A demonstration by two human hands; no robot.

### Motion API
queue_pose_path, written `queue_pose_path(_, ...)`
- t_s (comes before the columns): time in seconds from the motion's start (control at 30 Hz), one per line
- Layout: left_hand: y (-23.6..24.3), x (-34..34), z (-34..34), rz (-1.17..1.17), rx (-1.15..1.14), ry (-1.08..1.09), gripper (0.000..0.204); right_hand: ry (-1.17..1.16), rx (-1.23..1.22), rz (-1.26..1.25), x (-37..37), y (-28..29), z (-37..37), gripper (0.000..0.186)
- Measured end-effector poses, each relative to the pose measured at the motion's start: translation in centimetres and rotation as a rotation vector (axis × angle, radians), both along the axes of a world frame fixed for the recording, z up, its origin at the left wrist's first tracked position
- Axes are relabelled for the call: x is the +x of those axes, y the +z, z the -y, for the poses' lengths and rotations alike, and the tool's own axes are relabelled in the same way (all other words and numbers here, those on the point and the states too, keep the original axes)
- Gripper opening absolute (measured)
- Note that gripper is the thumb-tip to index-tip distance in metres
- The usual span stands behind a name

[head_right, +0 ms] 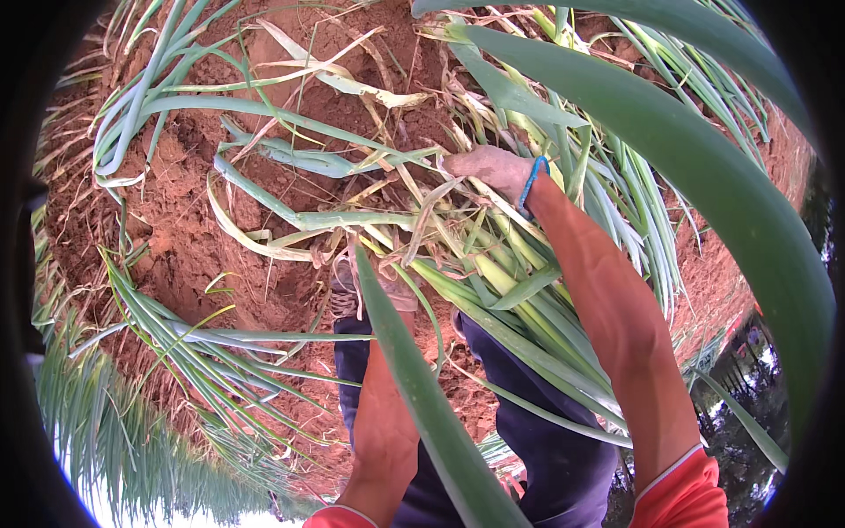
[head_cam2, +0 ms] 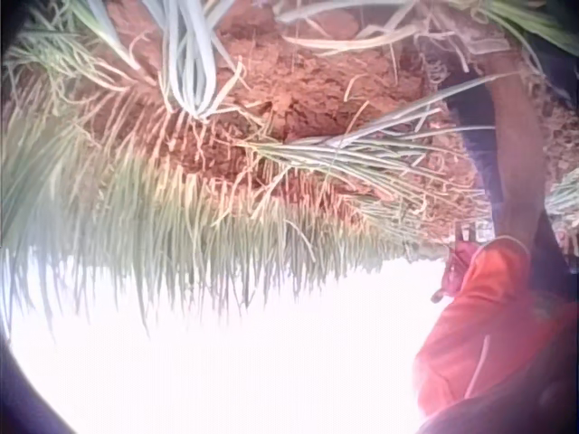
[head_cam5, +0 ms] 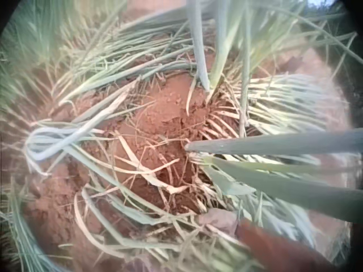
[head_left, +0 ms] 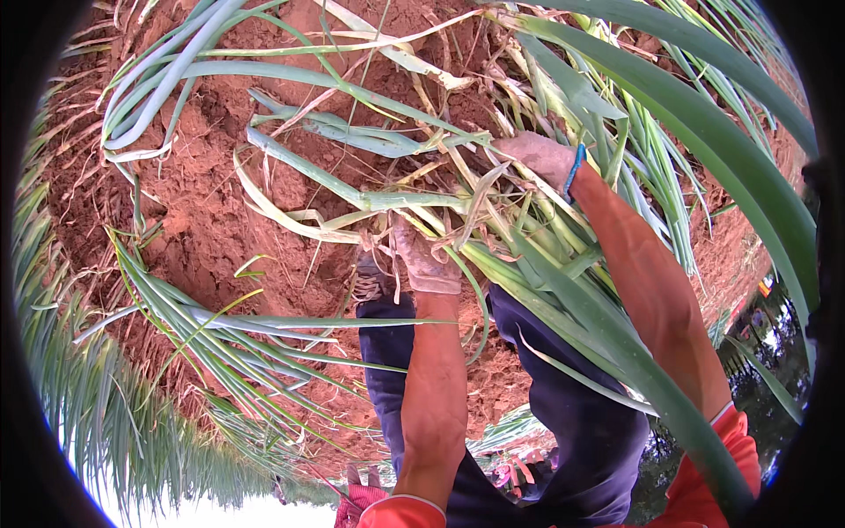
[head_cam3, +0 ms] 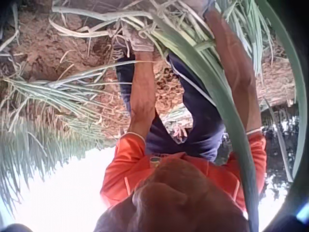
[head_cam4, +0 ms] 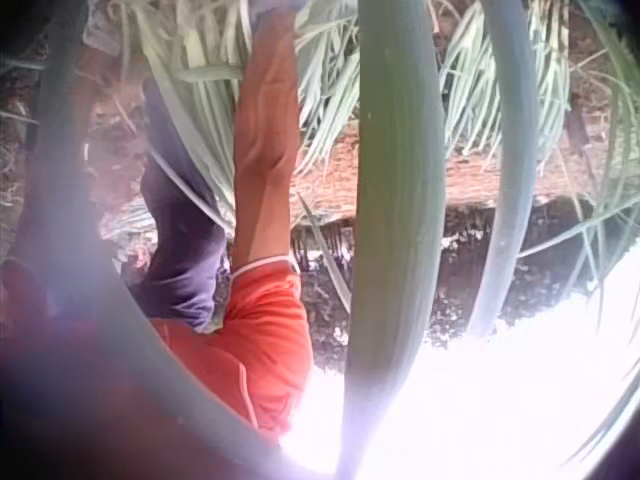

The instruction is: The person repeatedly pulls green onions from the soil by hand, shakes off excess dirt, and places them in a growing pile on the ground. The person also removes gloves and adjusts their position while continuing to harvest.

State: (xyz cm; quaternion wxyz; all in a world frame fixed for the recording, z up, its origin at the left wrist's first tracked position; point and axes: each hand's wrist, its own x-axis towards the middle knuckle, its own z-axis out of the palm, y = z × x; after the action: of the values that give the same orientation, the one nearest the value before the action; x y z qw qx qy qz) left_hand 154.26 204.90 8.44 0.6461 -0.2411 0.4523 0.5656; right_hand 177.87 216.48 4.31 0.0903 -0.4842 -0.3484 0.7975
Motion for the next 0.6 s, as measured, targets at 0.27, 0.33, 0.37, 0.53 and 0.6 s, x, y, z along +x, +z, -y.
queue_pose_path(0.27, -7.0, 3.1, -1.8, 0.051, -0.028, -0.33, 0.052, 0.209, 0.255, -0.055, -1.5, 0.8, -0.3, 0.025)
queue_pose_path(0.33, -6.8, 5.3, -4.0, 0.212, -0.1, -0.233, 0.044, 0.205, 0.164, 0.029, -0.5, 0.0, 0.0, 0.024)
queue_pose_path(0.37, -7.2, 5.2, -3.6, 0.319, -0.071, -0.22, 0.042, 0.207, 0.121, 0.108, -0.2, -0.1, 0.1, 0.024)
queue_pose_path(0.53, -9.8, 5.4, -3.7, 0.229, -0.014, -0.408, 0.039, 0.679, 0.925, 0.31, 1.0, -0.9, 0.2, 0.014)
queue_pose_path(0.6, -10.8, 3.9, -2.9, -0.052, -0.057, -0.376, 0.047, 0.576, 0.684, 0.285, -3.0, 1.0, -0.7, 0.012)
